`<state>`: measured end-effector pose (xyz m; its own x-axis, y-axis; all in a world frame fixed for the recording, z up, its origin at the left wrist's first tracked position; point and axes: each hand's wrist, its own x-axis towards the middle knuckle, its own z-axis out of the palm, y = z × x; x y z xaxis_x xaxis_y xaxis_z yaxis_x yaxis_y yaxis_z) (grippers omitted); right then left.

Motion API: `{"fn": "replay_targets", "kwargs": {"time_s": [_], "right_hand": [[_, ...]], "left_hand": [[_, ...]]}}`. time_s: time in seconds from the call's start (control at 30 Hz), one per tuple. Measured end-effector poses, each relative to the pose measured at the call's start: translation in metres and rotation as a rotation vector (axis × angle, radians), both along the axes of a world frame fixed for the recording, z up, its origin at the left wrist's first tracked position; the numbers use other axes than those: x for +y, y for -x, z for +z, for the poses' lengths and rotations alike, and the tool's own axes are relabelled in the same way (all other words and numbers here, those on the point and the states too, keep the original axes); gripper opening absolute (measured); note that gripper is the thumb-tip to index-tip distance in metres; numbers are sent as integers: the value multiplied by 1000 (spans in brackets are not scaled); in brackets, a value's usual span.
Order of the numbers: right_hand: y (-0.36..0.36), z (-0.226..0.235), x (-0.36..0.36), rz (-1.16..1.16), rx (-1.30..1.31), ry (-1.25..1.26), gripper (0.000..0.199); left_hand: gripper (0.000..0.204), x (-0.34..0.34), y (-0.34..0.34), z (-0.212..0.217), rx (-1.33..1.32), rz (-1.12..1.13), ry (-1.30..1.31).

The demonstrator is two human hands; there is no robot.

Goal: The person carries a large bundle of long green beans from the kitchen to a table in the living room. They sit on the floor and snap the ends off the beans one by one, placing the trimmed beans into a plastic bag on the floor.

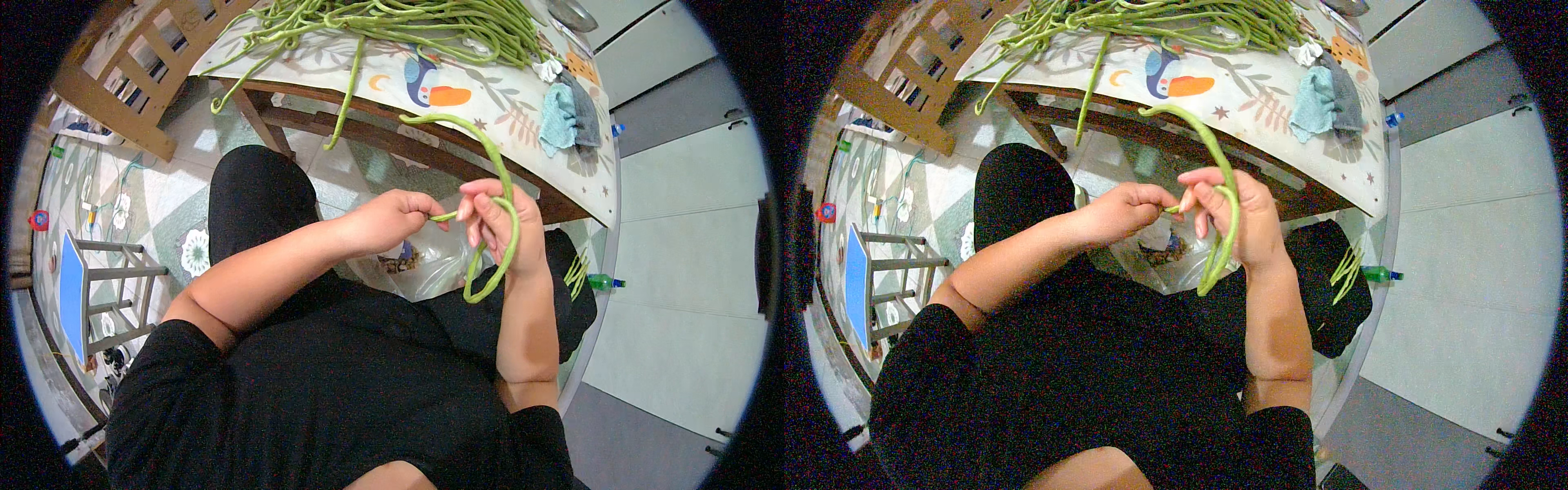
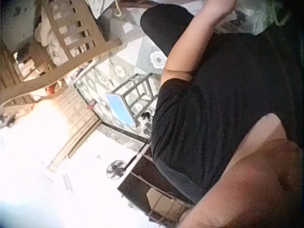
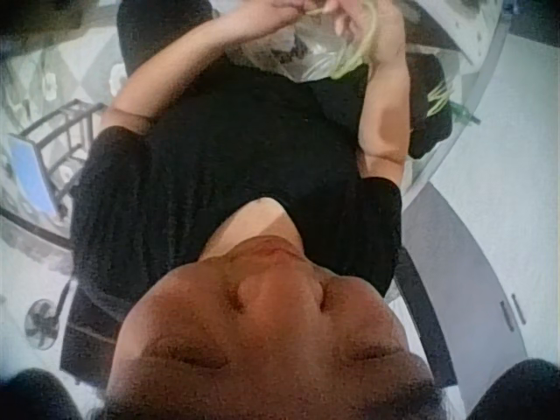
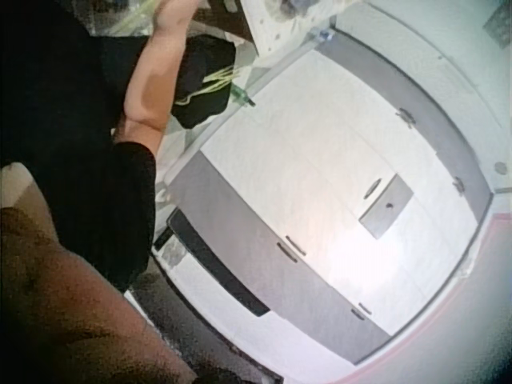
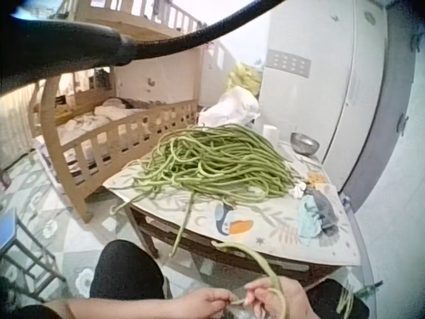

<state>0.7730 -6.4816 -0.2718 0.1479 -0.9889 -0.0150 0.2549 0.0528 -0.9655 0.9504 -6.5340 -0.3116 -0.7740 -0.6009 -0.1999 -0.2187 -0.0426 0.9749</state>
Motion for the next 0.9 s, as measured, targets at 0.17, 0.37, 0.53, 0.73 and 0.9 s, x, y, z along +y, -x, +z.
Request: {"fn": "replay_targets", "kwargs": {"time_s": [0.17, 0.37, 0.53, 0.73, 0.9], "right_hand": [[6, 14, 15, -16, 10, 127, 20], [37, 1, 13, 139, -216, 141, 32], [52, 1, 7, 290, -8, -140, 30], [53, -1, 3, 269, 144, -247, 29], [51, -2, 4, 251, 132, -251, 30]], "left_hand": [[23, -14, -7, -39, -220, 200, -361], [30, -39, -26, -24, 625, 174, -923], [43, -57, -33, 11, 853, 164, -877], [41, -58, -52, 29, 763, 180, -679], [30, -55, -70, 30, 690, 228, -528]]}}
